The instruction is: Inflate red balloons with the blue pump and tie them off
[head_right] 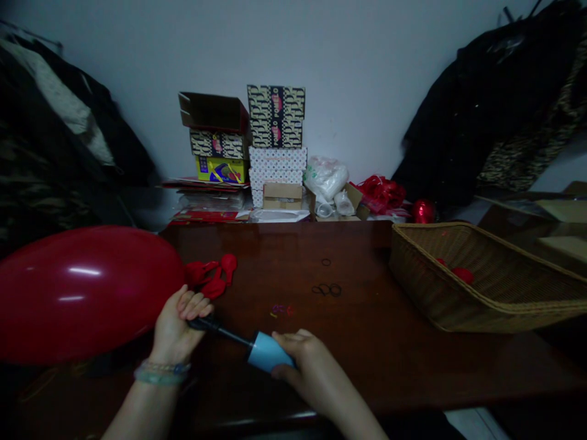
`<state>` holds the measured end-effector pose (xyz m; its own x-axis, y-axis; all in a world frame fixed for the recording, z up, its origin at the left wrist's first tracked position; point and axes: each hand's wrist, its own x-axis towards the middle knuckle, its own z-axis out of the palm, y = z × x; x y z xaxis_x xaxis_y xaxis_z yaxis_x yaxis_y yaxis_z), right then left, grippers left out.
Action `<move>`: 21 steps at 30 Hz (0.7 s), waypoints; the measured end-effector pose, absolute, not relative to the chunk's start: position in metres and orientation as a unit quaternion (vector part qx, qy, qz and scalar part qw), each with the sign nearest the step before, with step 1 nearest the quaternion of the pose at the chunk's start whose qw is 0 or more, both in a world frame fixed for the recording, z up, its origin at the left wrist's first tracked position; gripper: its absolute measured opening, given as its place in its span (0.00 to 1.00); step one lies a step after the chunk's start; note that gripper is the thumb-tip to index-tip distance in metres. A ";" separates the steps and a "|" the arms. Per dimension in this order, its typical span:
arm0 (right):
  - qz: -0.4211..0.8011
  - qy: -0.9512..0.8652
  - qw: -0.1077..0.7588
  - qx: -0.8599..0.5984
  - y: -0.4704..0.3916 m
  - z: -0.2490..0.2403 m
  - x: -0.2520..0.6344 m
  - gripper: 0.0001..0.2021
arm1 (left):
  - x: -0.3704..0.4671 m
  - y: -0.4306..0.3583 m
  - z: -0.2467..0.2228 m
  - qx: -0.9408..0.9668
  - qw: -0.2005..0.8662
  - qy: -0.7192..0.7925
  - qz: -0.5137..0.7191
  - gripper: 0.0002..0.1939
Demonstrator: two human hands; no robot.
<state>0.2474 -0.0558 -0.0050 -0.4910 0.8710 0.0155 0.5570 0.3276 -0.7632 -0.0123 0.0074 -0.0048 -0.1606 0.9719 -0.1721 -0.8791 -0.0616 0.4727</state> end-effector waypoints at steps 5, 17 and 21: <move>0.349 -0.782 0.230 -0.462 -0.062 -0.007 0.227 0.23 | -0.002 0.007 -0.010 0.094 0.663 0.240 0.703 0.23; 0.362 -0.781 0.249 -0.444 -0.067 -0.010 0.212 0.23 | 0.007 -0.001 -0.012 0.099 0.684 0.240 0.681 0.25; 0.369 -0.783 0.242 -0.438 -0.060 -0.010 0.229 0.23 | -0.001 0.006 -0.008 0.103 0.665 0.240 0.700 0.25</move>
